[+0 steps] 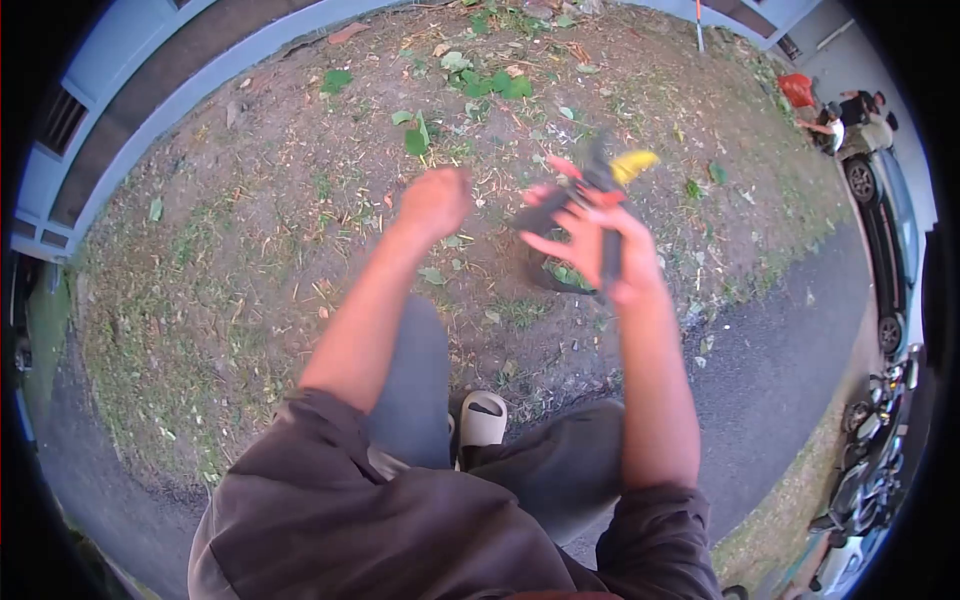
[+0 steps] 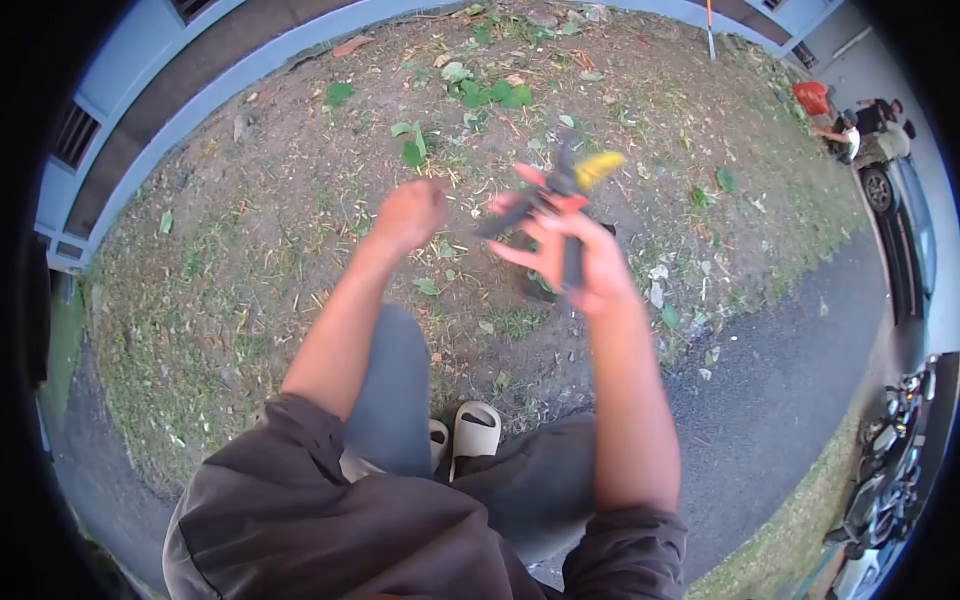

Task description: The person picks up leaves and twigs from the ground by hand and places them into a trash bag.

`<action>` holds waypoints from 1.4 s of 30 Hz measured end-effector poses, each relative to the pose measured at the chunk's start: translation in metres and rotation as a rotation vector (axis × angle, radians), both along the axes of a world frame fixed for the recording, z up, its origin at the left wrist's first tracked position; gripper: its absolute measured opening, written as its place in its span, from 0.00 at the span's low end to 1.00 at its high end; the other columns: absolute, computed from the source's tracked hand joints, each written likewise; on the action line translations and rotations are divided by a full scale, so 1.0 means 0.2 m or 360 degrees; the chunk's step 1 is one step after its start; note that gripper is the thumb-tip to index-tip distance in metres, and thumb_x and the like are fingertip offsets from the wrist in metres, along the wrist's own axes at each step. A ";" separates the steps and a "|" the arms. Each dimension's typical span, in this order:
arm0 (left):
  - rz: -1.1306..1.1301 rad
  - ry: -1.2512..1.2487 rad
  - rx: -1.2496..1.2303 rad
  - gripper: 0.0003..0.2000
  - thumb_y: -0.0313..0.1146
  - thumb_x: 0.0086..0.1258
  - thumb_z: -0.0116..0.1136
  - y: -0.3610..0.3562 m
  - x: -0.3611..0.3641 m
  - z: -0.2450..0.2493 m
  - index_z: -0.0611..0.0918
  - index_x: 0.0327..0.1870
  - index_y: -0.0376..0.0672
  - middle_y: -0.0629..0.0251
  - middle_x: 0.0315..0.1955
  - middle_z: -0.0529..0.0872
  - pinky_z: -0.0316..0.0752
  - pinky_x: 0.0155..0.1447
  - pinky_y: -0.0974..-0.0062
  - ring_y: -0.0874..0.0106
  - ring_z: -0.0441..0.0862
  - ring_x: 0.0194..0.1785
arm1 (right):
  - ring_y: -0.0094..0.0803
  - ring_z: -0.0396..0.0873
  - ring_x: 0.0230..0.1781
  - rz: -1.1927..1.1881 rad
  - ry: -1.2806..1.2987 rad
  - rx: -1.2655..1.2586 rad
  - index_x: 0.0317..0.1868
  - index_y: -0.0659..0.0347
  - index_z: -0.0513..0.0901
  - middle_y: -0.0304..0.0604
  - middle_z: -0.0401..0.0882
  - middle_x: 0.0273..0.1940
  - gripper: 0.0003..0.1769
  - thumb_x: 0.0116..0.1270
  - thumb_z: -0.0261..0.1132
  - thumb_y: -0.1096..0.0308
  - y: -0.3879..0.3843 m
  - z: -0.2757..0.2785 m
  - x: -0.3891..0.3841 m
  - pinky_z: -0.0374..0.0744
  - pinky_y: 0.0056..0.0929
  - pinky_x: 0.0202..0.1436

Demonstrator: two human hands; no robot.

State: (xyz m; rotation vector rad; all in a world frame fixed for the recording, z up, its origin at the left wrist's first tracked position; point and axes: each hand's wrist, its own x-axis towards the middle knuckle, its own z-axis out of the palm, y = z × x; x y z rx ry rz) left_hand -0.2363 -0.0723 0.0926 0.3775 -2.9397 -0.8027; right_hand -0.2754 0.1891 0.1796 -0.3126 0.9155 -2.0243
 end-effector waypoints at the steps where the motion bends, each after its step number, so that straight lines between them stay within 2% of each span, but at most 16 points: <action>1: -0.0072 -0.0155 0.0014 0.19 0.36 0.79 0.50 0.01 -0.04 -0.02 0.88 0.64 0.46 0.44 0.55 0.90 0.81 0.67 0.53 0.48 0.88 0.58 | 0.43 0.69 0.80 -0.0082 0.0118 0.0218 0.86 0.57 0.60 0.51 0.79 0.70 0.45 0.68 0.63 0.72 0.11 0.04 0.03 0.67 0.66 0.81; 5: -0.0244 0.0007 0.0245 0.17 0.31 0.78 0.51 0.24 -0.13 -0.14 0.88 0.60 0.46 0.47 0.54 0.89 0.81 0.67 0.49 0.47 0.86 0.61 | 0.38 0.78 0.73 -0.0024 0.0351 0.1396 0.80 0.55 0.73 0.42 0.83 0.66 0.41 0.62 0.67 0.69 0.51 -0.01 -0.04 0.74 0.47 0.76; 6: -0.0231 0.0005 0.0271 0.17 0.31 0.78 0.51 0.28 -0.15 -0.13 0.88 0.60 0.46 0.47 0.54 0.89 0.81 0.67 0.49 0.47 0.86 0.61 | 0.38 0.78 0.73 -0.0007 0.0352 0.1420 0.80 0.55 0.73 0.42 0.83 0.66 0.41 0.62 0.67 0.69 0.60 -0.04 -0.14 0.74 0.47 0.76; 8: -0.0432 0.0111 0.0417 0.15 0.32 0.80 0.52 0.35 -0.13 -0.13 0.88 0.59 0.46 0.49 0.53 0.90 0.80 0.68 0.50 0.50 0.86 0.62 | 0.44 0.83 0.65 0.0255 0.0741 0.2029 0.73 0.60 0.79 0.49 0.87 0.61 0.37 0.61 0.69 0.62 0.73 -0.17 -0.26 0.78 0.43 0.69; 9: -0.0498 0.0039 0.0480 0.14 0.34 0.81 0.52 0.37 -0.12 -0.12 0.88 0.59 0.46 0.51 0.53 0.90 0.80 0.68 0.51 0.51 0.86 0.62 | 0.44 0.83 0.65 0.0247 0.0696 0.2024 0.73 0.60 0.79 0.49 0.87 0.61 0.37 0.61 0.69 0.62 0.73 -0.19 -0.29 0.78 0.43 0.69; 11: -0.0566 -0.0055 0.0477 0.14 0.34 0.82 0.52 0.39 -0.12 -0.08 0.88 0.59 0.47 0.51 0.53 0.90 0.80 0.68 0.51 0.51 0.86 0.61 | 0.51 0.85 0.59 0.0296 0.1347 0.2742 0.66 0.67 0.82 0.59 0.88 0.57 0.35 0.61 0.69 0.55 0.69 -0.21 -0.41 0.79 0.43 0.64; 17: -0.0821 -0.0091 0.0459 0.16 0.34 0.82 0.56 0.19 -0.13 -0.17 0.86 0.65 0.45 0.49 0.54 0.91 0.81 0.65 0.54 0.51 0.88 0.57 | 0.57 0.86 0.56 0.0121 0.1439 0.2415 0.59 0.70 0.84 0.65 0.87 0.54 0.34 0.60 0.68 0.52 0.78 -0.56 -0.48 0.80 0.44 0.63; 22: -0.0788 -0.0193 0.0351 0.17 0.32 0.82 0.58 0.00 -0.08 -0.23 0.85 0.68 0.43 0.53 0.58 0.92 0.82 0.64 0.60 0.58 0.90 0.58 | 0.62 0.86 0.56 -0.0005 0.1507 0.2508 0.58 0.69 0.83 0.69 0.87 0.52 0.32 0.62 0.67 0.52 0.76 -0.68 -0.44 0.81 0.51 0.62; 24: -0.0793 -0.0264 0.0407 0.17 0.32 0.82 0.59 -0.05 -0.10 -0.23 0.85 0.68 0.43 0.54 0.58 0.92 0.81 0.64 0.61 0.59 0.90 0.58 | 0.64 0.85 0.56 0.0010 0.1749 0.2454 0.57 0.68 0.83 0.69 0.87 0.52 0.30 0.64 0.67 0.52 0.74 -0.73 -0.45 0.81 0.53 0.63; 28: -0.0833 -0.0341 0.0460 0.17 0.32 0.82 0.60 0.03 -0.13 -0.19 0.86 0.67 0.43 0.54 0.56 0.92 0.81 0.65 0.63 0.62 0.89 0.58 | 0.63 0.85 0.55 0.0192 0.1726 0.2432 0.56 0.68 0.83 0.67 0.87 0.51 0.29 0.66 0.66 0.51 0.74 -0.73 -0.41 0.81 0.51 0.61; 30: -0.0781 -0.0492 0.0505 0.17 0.32 0.82 0.59 0.07 -0.12 -0.17 0.86 0.67 0.43 0.54 0.56 0.92 0.81 0.65 0.62 0.62 0.89 0.57 | 0.58 0.86 0.54 0.0292 0.1345 0.2228 0.56 0.69 0.82 0.63 0.88 0.49 0.29 0.66 0.67 0.51 0.72 -0.69 -0.39 0.80 0.48 0.60; 34: -0.0910 -0.0474 0.0417 0.17 0.35 0.83 0.59 0.11 -0.15 -0.22 0.86 0.68 0.43 0.54 0.55 0.93 0.81 0.64 0.61 0.63 0.89 0.57 | 0.46 0.87 0.49 0.0247 0.1258 0.2030 0.52 0.68 0.83 0.53 0.89 0.46 0.26 0.67 0.68 0.52 0.81 -0.81 -0.35 0.80 0.42 0.54; 37: -0.0806 -0.0413 0.0408 0.17 0.36 0.84 0.59 0.15 -0.17 -0.19 0.85 0.69 0.44 0.54 0.56 0.93 0.81 0.64 0.61 0.63 0.89 0.58 | 0.26 0.79 0.38 0.0232 0.0474 0.1705 0.40 0.59 0.86 0.36 0.83 0.38 0.15 0.70 0.66 0.55 0.80 -0.88 -0.30 0.74 0.29 0.43; 38: -0.0681 -0.0302 0.0404 0.18 0.37 0.84 0.59 0.16 -0.16 -0.18 0.85 0.70 0.45 0.55 0.56 0.93 0.80 0.64 0.61 0.63 0.89 0.58 | 0.26 0.79 0.38 0.0233 0.0461 0.1696 0.40 0.59 0.86 0.36 0.83 0.38 0.15 0.70 0.66 0.55 0.79 -0.90 -0.28 0.74 0.29 0.43; 40: -0.0622 -0.0259 0.0396 0.18 0.37 0.84 0.60 0.14 -0.19 -0.18 0.85 0.70 0.45 0.56 0.56 0.93 0.80 0.64 0.62 0.64 0.89 0.57 | 0.23 0.80 0.43 0.0362 0.0057 0.1470 0.54 0.61 0.86 0.36 0.85 0.43 0.19 0.68 0.68 0.60 0.78 -0.96 -0.27 0.76 0.27 0.49; 42: -0.0572 -0.0209 0.0382 0.19 0.38 0.84 0.60 0.12 -0.19 -0.17 0.85 0.71 0.46 0.57 0.56 0.93 0.80 0.64 0.63 0.66 0.88 0.57 | 0.23 0.81 0.41 0.0411 0.0128 0.1470 0.50 0.61 0.86 0.34 0.84 0.40 0.16 0.68 0.67 0.60 0.75 -1.00 -0.28 0.76 0.26 0.46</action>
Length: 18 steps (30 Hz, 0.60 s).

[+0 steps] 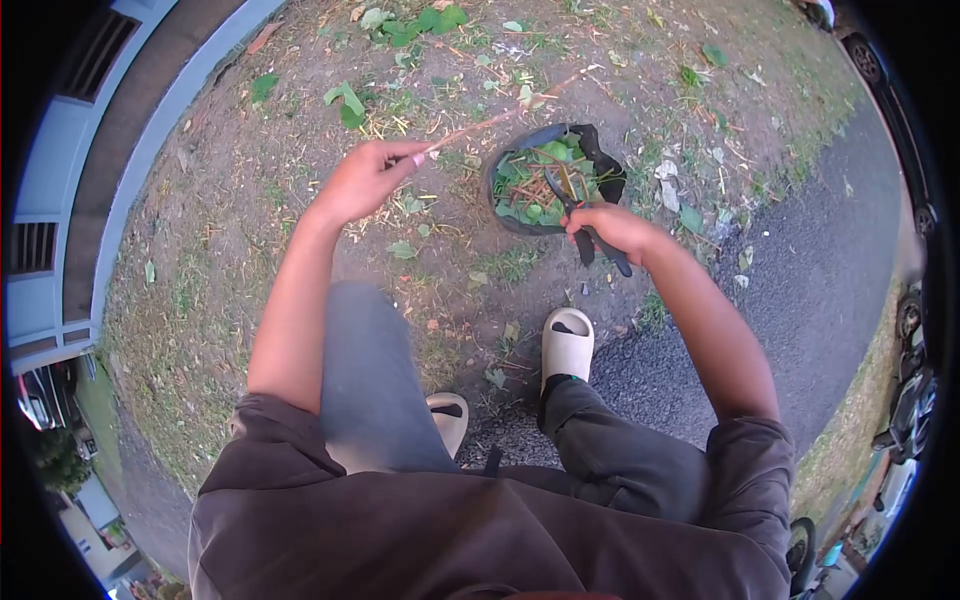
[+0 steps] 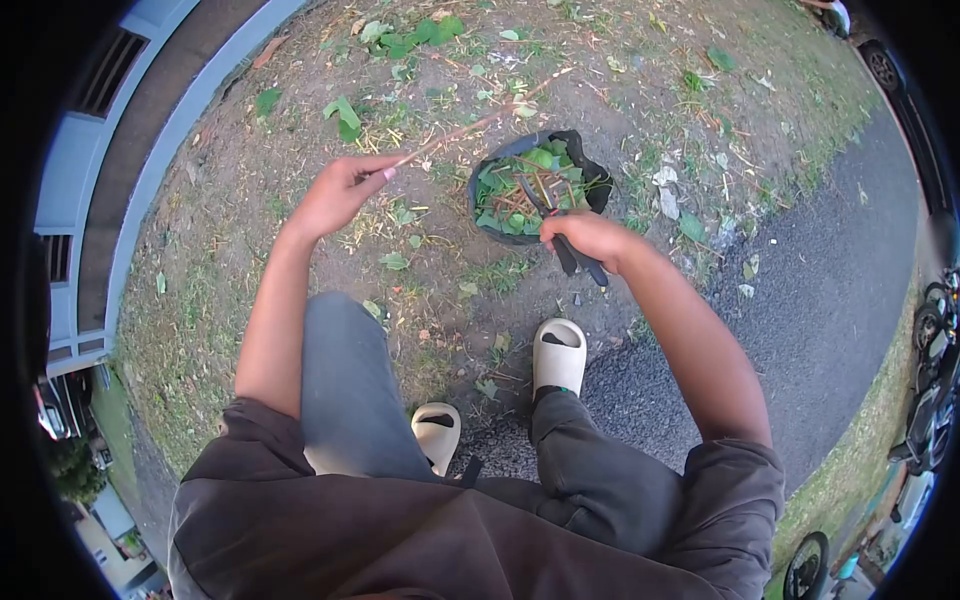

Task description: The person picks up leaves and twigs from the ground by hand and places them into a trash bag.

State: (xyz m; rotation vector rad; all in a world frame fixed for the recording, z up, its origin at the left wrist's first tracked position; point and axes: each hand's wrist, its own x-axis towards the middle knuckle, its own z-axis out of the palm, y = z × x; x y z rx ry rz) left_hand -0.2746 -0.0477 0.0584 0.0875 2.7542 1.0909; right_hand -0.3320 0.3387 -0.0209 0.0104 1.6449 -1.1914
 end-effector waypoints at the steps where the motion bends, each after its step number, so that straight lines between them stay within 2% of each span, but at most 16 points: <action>1: -0.0080 -0.0174 0.0062 0.19 0.38 0.85 0.59 0.00 0.00 0.00 0.85 0.71 0.47 0.57 0.55 0.93 0.79 0.64 0.64 0.68 0.88 0.56 | 0.23 0.80 0.39 0.0011 0.0093 0.0028 0.50 0.61 0.85 0.34 0.83 0.40 0.16 0.68 0.67 0.59 -0.03 -0.01 -0.01 0.75 0.26 0.44; 2: -0.0158 -0.0355 0.0131 0.19 0.39 0.85 0.59 0.01 0.01 0.00 0.85 0.71 0.47 0.58 0.55 0.93 0.79 0.64 0.66 0.70 0.87 0.55 | 0.23 0.80 0.38 0.0024 0.0180 0.0063 0.50 0.61 0.85 0.34 0.83 0.39 0.17 0.68 0.67 0.58 -0.05 -0.03 -0.01 0.75 0.26 0.43; 7: -0.0318 -0.0388 0.0085 0.18 0.39 0.85 0.59 0.06 0.02 0.01 0.86 0.70 0.47 0.59 0.54 0.93 0.78 0.63 0.67 0.73 0.86 0.54 | 0.24 0.79 0.41 -0.0081 0.0199 -0.0006 0.38 0.59 0.85 0.35 0.83 0.38 0.10 0.71 0.64 0.61 -0.13 0.01 -0.08 0.76 0.28 0.49; 10: -0.0357 -0.0438 0.0042 0.18 0.39 0.85 0.59 0.07 0.02 0.02 0.86 0.70 0.49 0.59 0.54 0.93 0.79 0.63 0.67 0.72 0.86 0.54 | 0.24 0.79 0.41 -0.0071 0.0220 0.0014 0.38 0.60 0.85 0.36 0.83 0.39 0.11 0.71 0.65 0.60 -0.12 0.02 -0.08 0.76 0.27 0.50; 14: -0.0408 -0.0511 -0.0063 0.17 0.38 0.85 0.58 0.10 0.02 0.01 0.86 0.70 0.51 0.60 0.55 0.94 0.80 0.62 0.66 0.71 0.88 0.53 | 0.27 0.81 0.34 -0.0067 0.0073 0.0115 0.38 0.60 0.84 0.38 0.84 0.36 0.12 0.71 0.65 0.59 -0.06 0.00 -0.04 0.80 0.32 0.41; 18: -0.0437 -0.0539 -0.0066 0.17 0.38 0.85 0.58 0.12 0.02 -0.01 0.87 0.70 0.52 0.60 0.55 0.94 0.80 0.62 0.65 0.70 0.88 0.54 | 0.29 0.81 0.30 -0.0033 0.0033 0.0065 0.37 0.60 0.83 0.39 0.84 0.34 0.12 0.71 0.66 0.59 -0.01 -0.02 0.00 0.81 0.34 0.38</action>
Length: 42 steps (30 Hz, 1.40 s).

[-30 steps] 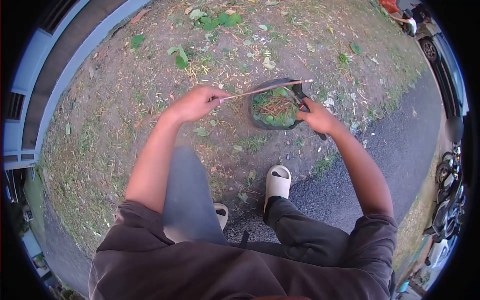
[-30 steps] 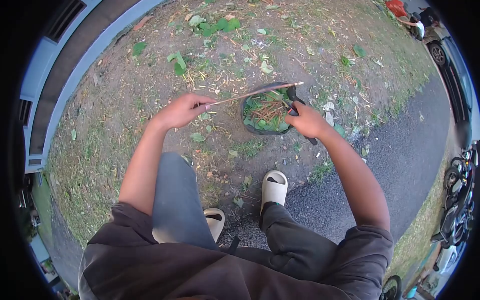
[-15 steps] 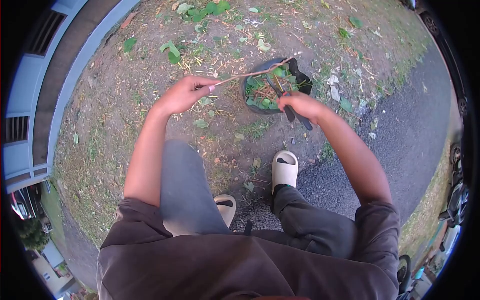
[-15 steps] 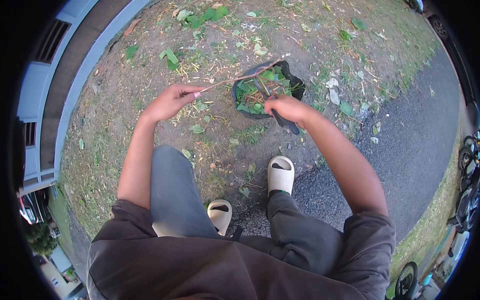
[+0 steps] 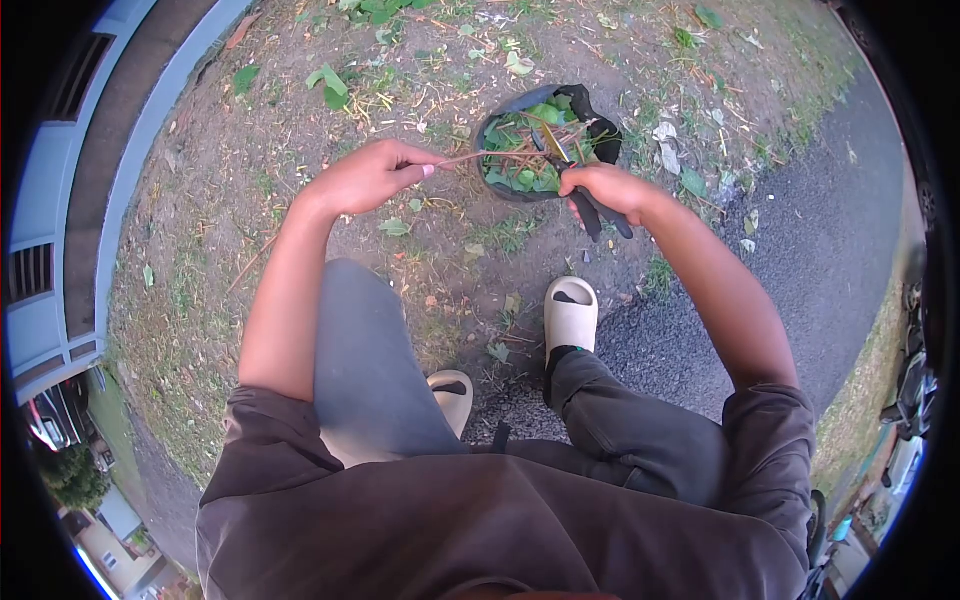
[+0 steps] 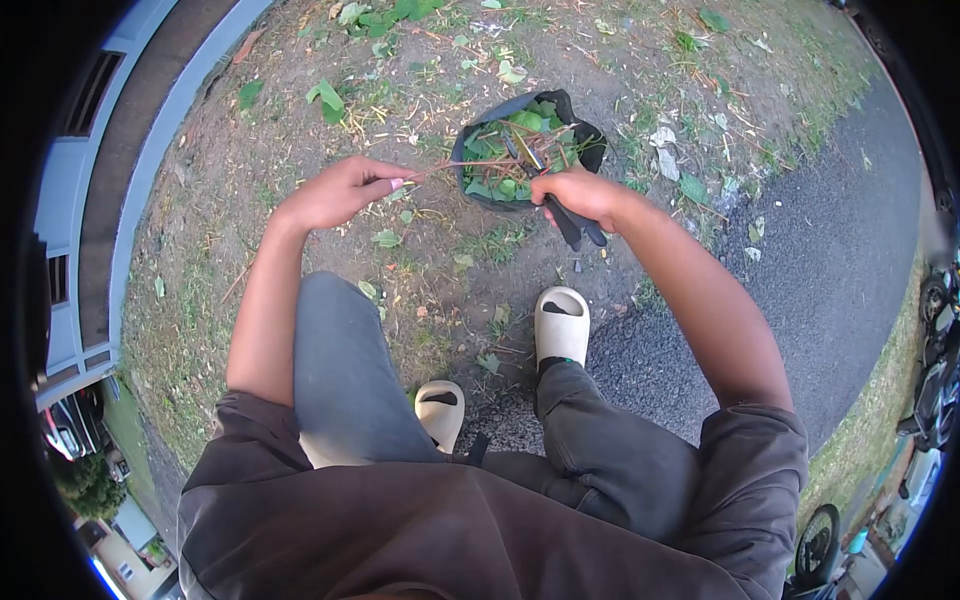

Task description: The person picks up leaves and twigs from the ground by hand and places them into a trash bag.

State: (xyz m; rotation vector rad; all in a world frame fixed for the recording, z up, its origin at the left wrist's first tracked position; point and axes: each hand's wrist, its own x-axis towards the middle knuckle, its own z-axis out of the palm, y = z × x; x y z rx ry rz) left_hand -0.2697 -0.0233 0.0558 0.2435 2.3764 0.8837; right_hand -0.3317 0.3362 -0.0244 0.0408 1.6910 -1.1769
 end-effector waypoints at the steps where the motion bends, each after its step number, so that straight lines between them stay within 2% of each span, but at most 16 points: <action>1: -0.0028 0.0035 0.0001 0.17 0.38 0.85 0.57 0.00 0.00 -0.01 0.87 0.69 0.52 0.60 0.56 0.93 0.80 0.62 0.64 0.68 0.89 0.55 | 0.30 0.82 0.31 0.0021 -0.0039 -0.0001 0.37 0.60 0.83 0.39 0.84 0.34 0.12 0.71 0.66 0.59 0.01 0.01 0.01 0.82 0.33 0.39; 6: -0.0083 0.0077 -0.0075 0.17 0.39 0.86 0.56 0.03 0.02 0.00 0.87 0.69 0.51 0.59 0.58 0.92 0.81 0.64 0.61 0.64 0.90 0.57 | 0.30 0.84 0.33 0.0132 -0.0143 0.0102 0.37 0.60 0.83 0.39 0.84 0.34 0.13 0.72 0.66 0.58 0.04 0.00 0.02 0.83 0.32 0.41; 9: -0.0121 0.0093 -0.0043 0.17 0.39 0.86 0.56 0.05 0.02 -0.01 0.87 0.69 0.50 0.58 0.60 0.92 0.81 0.65 0.61 0.62 0.90 0.59 | 0.31 0.85 0.34 0.0053 -0.0160 0.0064 0.38 0.60 0.83 0.39 0.84 0.34 0.13 0.72 0.66 0.58 0.04 -0.02 0.04 0.83 0.33 0.41; 11: -0.0059 0.0068 -0.0060 0.17 0.39 0.84 0.56 0.06 0.03 0.00 0.88 0.67 0.48 0.54 0.59 0.91 0.80 0.68 0.60 0.57 0.89 0.61 | 0.30 0.85 0.33 0.0011 -0.0101 0.0089 0.37 0.59 0.83 0.39 0.84 0.34 0.13 0.71 0.67 0.57 0.03 -0.01 0.04 0.83 0.33 0.39; 14: -0.0059 0.0058 -0.0083 0.17 0.39 0.84 0.56 0.08 0.03 -0.01 0.88 0.67 0.48 0.54 0.59 0.91 0.80 0.68 0.59 0.57 0.89 0.61 | 0.29 0.83 0.29 0.0026 -0.0116 0.0147 0.37 0.59 0.83 0.38 0.83 0.32 0.13 0.70 0.68 0.57 0.03 -0.01 0.04 0.82 0.32 0.34; 21: -0.0127 0.0156 -0.0099 0.17 0.37 0.85 0.56 0.05 0.03 -0.09 0.86 0.69 0.48 0.56 0.61 0.91 0.81 0.68 0.59 0.59 0.89 0.62 | 0.27 0.79 0.23 0.0098 0.0026 0.0186 0.33 0.61 0.80 0.37 0.79 0.26 0.13 0.69 0.69 0.60 0.02 -0.04 0.04 0.80 0.32 0.30; 30: -0.0059 0.0111 -0.0098 0.17 0.41 0.86 0.57 0.00 0.00 -0.17 0.86 0.68 0.46 0.55 0.56 0.93 0.81 0.63 0.63 0.63 0.89 0.56 | 0.26 0.77 0.21 0.0069 0.0099 0.0247 0.34 0.61 0.79 0.36 0.78 0.26 0.12 0.69 0.69 0.62 0.02 -0.08 0.05 0.77 0.31 0.25; 33: -0.0043 0.0105 -0.0125 0.18 0.41 0.86 0.56 -0.01 0.01 -0.15 0.86 0.67 0.44 0.55 0.55 0.92 0.80 0.62 0.63 0.63 0.89 0.56 | 0.28 0.77 0.18 -0.0149 0.0189 0.0186 0.33 0.62 0.79 0.37 0.76 0.23 0.13 0.68 0.71 0.61 0.07 -0.15 0.05 0.78 0.32 0.23; 36: -0.0029 0.0150 -0.0102 0.18 0.42 0.86 0.56 -0.09 -0.01 -0.21 0.86 0.67 0.44 0.57 0.52 0.92 0.80 0.62 0.63 0.64 0.88 0.54 | 0.27 0.79 0.21 -0.0023 0.0038 0.0134 0.37 0.60 0.80 0.37 0.78 0.26 0.11 0.70 0.69 0.62 0.14 -0.17 0.02 0.79 0.31 0.26; 38: -0.0030 0.0191 -0.0017 0.18 0.41 0.87 0.55 -0.13 -0.02 -0.25 0.86 0.68 0.45 0.62 0.44 0.91 0.80 0.57 0.67 0.71 0.86 0.48 | 0.27 0.83 0.31 -0.0009 0.0026 -0.0068 0.39 0.59 0.81 0.38 0.82 0.32 0.09 0.73 0.67 0.62 0.17 -0.16 0.03 0.81 0.32 0.36; 39: -0.0027 0.0190 -0.0015 0.18 0.41 0.87 0.55 -0.12 -0.01 -0.22 0.86 0.68 0.45 0.62 0.44 0.91 0.80 0.57 0.67 0.71 0.86 0.48 | 0.27 0.83 0.31 -0.0006 0.0026 -0.0067 0.39 0.59 0.81 0.38 0.82 0.32 0.09 0.73 0.67 0.62 0.17 -0.15 0.03 0.81 0.32 0.36; 41: -0.0030 0.0025 0.0064 0.17 0.39 0.87 0.54 -0.10 -0.01 -0.15 0.85 0.69 0.47 0.70 0.36 0.87 0.79 0.47 0.71 0.79 0.81 0.39 | 0.26 0.84 0.43 0.0260 0.0014 -0.0213 0.48 0.56 0.83 0.37 0.88 0.39 0.12 0.74 0.65 0.57 0.18 -0.14 0.04 0.76 0.32 0.53; 42: -0.0028 0.0026 0.0062 0.17 0.39 0.87 0.54 -0.08 0.00 -0.13 0.85 0.69 0.47 0.70 0.36 0.87 0.79 0.47 0.71 0.79 0.81 0.39 | 0.26 0.84 0.43 0.0262 0.0015 -0.0215 0.48 0.56 0.83 0.37 0.88 0.39 0.12 0.74 0.65 0.57 0.16 -0.11 0.05 0.76 0.32 0.53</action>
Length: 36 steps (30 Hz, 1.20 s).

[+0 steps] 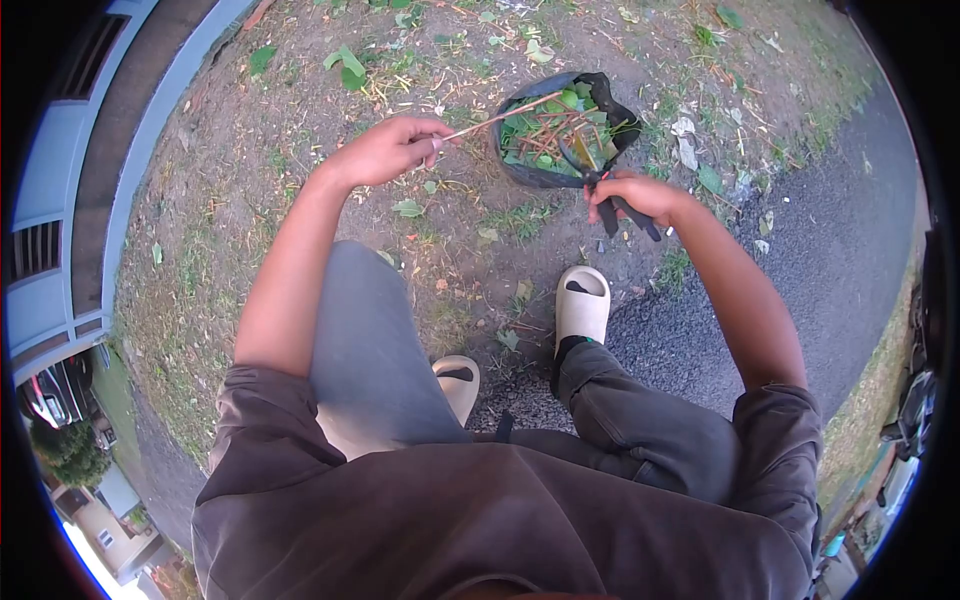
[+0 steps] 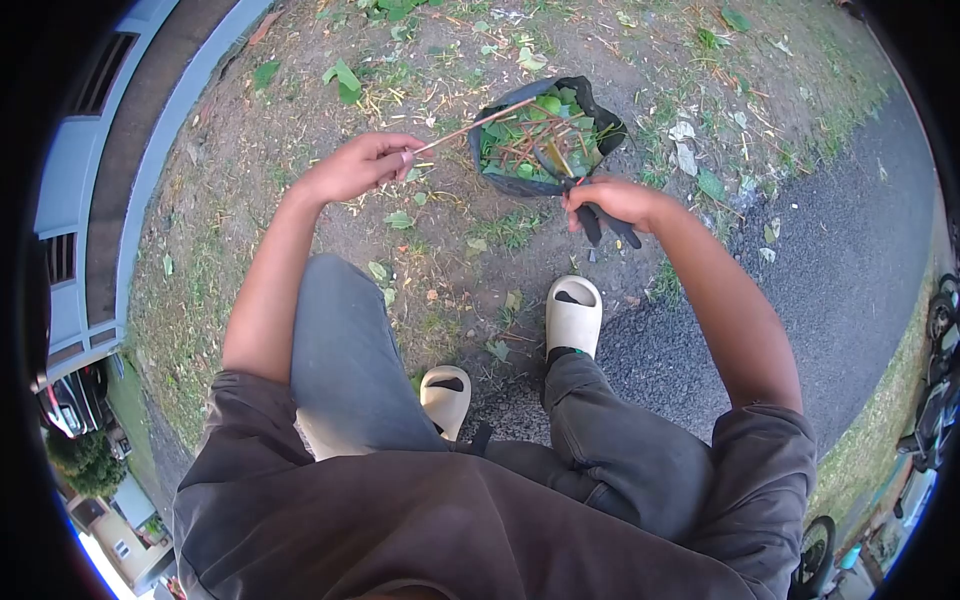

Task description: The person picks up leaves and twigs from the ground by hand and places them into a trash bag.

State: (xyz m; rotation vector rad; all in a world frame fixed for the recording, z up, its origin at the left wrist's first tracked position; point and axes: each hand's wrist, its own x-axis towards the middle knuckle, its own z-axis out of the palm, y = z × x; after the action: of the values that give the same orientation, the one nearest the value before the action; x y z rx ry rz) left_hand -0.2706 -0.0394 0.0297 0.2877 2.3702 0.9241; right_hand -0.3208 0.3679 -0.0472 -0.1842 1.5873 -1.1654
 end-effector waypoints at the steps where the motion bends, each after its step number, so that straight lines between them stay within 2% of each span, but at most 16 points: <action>1: 0.0091 -0.0091 0.0113 0.17 0.37 0.88 0.53 0.02 0.01 0.02 0.85 0.70 0.48 0.72 0.33 0.85 0.77 0.43 0.73 0.81 0.79 0.35 | 0.26 0.84 0.44 0.0048 -0.0051 0.0034 0.45 0.57 0.83 0.37 0.88 0.40 0.12 0.74 0.65 0.56 -0.04 0.04 0.03 0.78 0.32 0.53; 2: 0.0182 -0.0183 0.0225 0.17 0.36 0.88 0.52 0.04 0.02 0.03 0.84 0.71 0.49 0.74 0.30 0.83 0.75 0.39 0.74 0.83 0.77 0.32 | 0.27 0.84 0.46 0.0095 -0.0102 0.0069 0.43 0.58 0.84 0.36 0.87 0.40 0.13 0.74 0.65 0.56 -0.07 0.07 0.04 0.79 0.32 0.52; 4: 0.0155 -0.0165 0.0170 0.18 0.35 0.88 0.52 0.09 0.03 0.10 0.84 0.72 0.50 0.75 0.29 0.83 0.75 0.38 0.74 0.83 0.76 0.30 | 0.26 0.83 0.45 0.0149 -0.0099 0.0041 0.44 0.58 0.85 0.36 0.87 0.41 0.13 0.74 0.65 0.56 -0.13 0.05 0.06 0.78 0.30 0.51; 7: 0.0062 -0.0049 0.0098 0.18 0.34 0.89 0.51 0.11 0.03 0.04 0.83 0.74 0.51 0.75 0.27 0.82 0.75 0.37 0.73 0.82 0.76 0.28 | 0.26 0.83 0.44 0.0038 0.0043 -0.0264 0.44 0.62 0.86 0.37 0.87 0.40 0.16 0.74 0.65 0.55 -0.23 0.02 0.11 0.77 0.29 0.50; 8: -0.0002 0.0050 0.0076 0.18 0.34 0.89 0.50 0.10 0.03 0.01 0.83 0.74 0.51 0.75 0.26 0.82 0.75 0.37 0.72 0.82 0.76 0.29 | 0.26 0.83 0.44 0.0037 0.0042 -0.0265 0.44 0.62 0.86 0.37 0.87 0.40 0.16 0.74 0.65 0.55 -0.26 0.01 0.10 0.77 0.29 0.50; 11: -0.0032 0.0007 0.0028 0.18 0.35 0.88 0.52 0.15 0.04 -0.01 0.83 0.73 0.50 0.73 0.26 0.83 0.75 0.37 0.71 0.79 0.77 0.29 | 0.29 0.84 0.38 -0.0337 0.0102 -0.0197 0.41 0.64 0.86 0.41 0.87 0.36 0.18 0.74 0.65 0.54 -0.34 0.00 0.10 0.79 0.29 0.45; 14: -0.0034 0.0071 0.0033 0.18 0.36 0.87 0.53 0.22 0.05 -0.01 0.83 0.74 0.51 0.70 0.26 0.82 0.76 0.39 0.68 0.76 0.79 0.31 | 0.30 0.85 0.35 -0.0266 0.0182 -0.0104 0.40 0.64 0.86 0.41 0.86 0.35 0.17 0.74 0.66 0.56 -0.34 0.01 0.08 0.80 0.30 0.43; 18: -0.0060 0.0190 -0.0105 0.18 0.37 0.87 0.54 0.27 0.06 -0.02 0.84 0.73 0.52 0.66 0.27 0.83 0.78 0.42 0.63 0.72 0.81 0.33 | 0.30 0.85 0.38 -0.0201 0.0068 -0.0062 0.41 0.62 0.86 0.41 0.86 0.35 0.16 0.75 0.64 0.56 -0.29 -0.03 0.06 0.80 0.32 0.49; 21: -0.0149 0.0351 -0.0122 0.19 0.38 0.87 0.54 0.26 0.06 -0.10 0.83 0.74 0.52 0.63 0.31 0.86 0.80 0.48 0.60 0.68 0.84 0.37 | 0.30 0.85 0.35 -0.0229 0.0082 -0.0056 0.41 0.63 0.85 0.41 0.85 0.33 0.15 0.74 0.65 0.57 -0.27 -0.02 0.08 0.81 0.31 0.44; 23: -0.0043 0.0352 -0.0061 0.21 0.42 0.86 0.54 0.25 0.06 -0.12 0.80 0.76 0.50 0.60 0.37 0.88 0.81 0.52 0.60 0.66 0.86 0.41 | 0.30 0.84 0.28 -0.0470 0.0130 0.0039 0.36 0.64 0.84 0.41 0.84 0.29 0.16 0.70 0.68 0.57 -0.27 0.01 0.08 0.82 0.34 0.36; 24: -0.0052 0.0351 -0.0061 0.21 0.42 0.86 0.54 0.25 0.06 -0.11 0.80 0.76 0.50 0.60 0.37 0.88 0.81 0.52 0.60 0.66 0.86 0.41 | 0.30 0.84 0.28 -0.0480 0.0128 0.0038 0.36 0.64 0.84 0.41 0.84 0.29 0.16 0.70 0.68 0.57 -0.25 0.00 0.08 0.82 0.34 0.36; 27: -0.0060 0.0344 -0.0238 0.22 0.45 0.86 0.54 0.21 0.06 -0.07 0.78 0.76 0.48 0.58 0.40 0.89 0.81 0.54 0.60 0.65 0.87 0.45 | 0.31 0.82 0.25 -0.0544 0.0177 0.0079 0.34 0.63 0.82 0.42 0.81 0.27 0.14 0.67 0.70 0.59 -0.20 -0.03 0.02 0.82 0.32 0.31; 29: 0.0019 0.0058 -0.0139 0.19 0.44 0.87 0.52 0.18 0.06 -0.04 0.82 0.70 0.46 0.56 0.39 0.89 0.80 0.53 0.60 0.65 0.86 0.43 | 0.30 0.82 0.25 -0.0523 0.0163 0.0141 0.35 0.62 0.83 0.41 0.82 0.28 0.14 0.68 0.69 0.59 -0.15 -0.02 -0.01 0.81 0.32 0.31; 30: 0.0021 0.0058 -0.0140 0.19 0.44 0.87 0.52 0.15 0.05 -0.06 0.82 0.70 0.46 0.56 0.39 0.89 0.80 0.53 0.60 0.65 0.86 0.43 | 0.29 0.82 0.25 -0.0495 0.0152 0.0206 0.37 0.62 0.83 0.41 0.82 0.29 0.14 0.70 0.68 0.58 -0.13 -0.02 -0.03 0.81 0.31 0.31; 32: -0.0186 0.0072 -0.0200 0.17 0.42 0.88 0.51 0.10 0.03 -0.11 0.86 0.62 0.44 0.56 0.39 0.88 0.79 0.53 0.61 0.65 0.85 0.43 | 0.29 0.81 0.24 -0.0504 0.0160 0.0246 0.36 0.61 0.82 0.40 0.81 0.28 0.14 0.69 0.69 0.58 -0.12 -0.04 -0.04 0.81 0.32 0.29; 36: -0.0219 0.0070 -0.0113 0.16 0.41 0.88 0.51 0.08 0.04 -0.10 0.88 0.56 0.42 0.56 0.38 0.88 0.78 0.54 0.61 0.66 0.84 0.43 | 0.28 0.80 0.23 -0.0443 0.0142 0.0319 0.35 0.60 0.81 0.39 0.80 0.27 0.14 0.69 0.70 0.58 -0.13 -0.02 -0.02 0.80 0.32 0.27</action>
State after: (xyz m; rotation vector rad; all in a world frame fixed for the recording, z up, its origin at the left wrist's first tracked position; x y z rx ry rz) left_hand -0.2622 -0.0234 0.0099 0.4409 2.3838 0.7753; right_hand -0.3254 0.3414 -0.0509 0.1211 1.8393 -1.2120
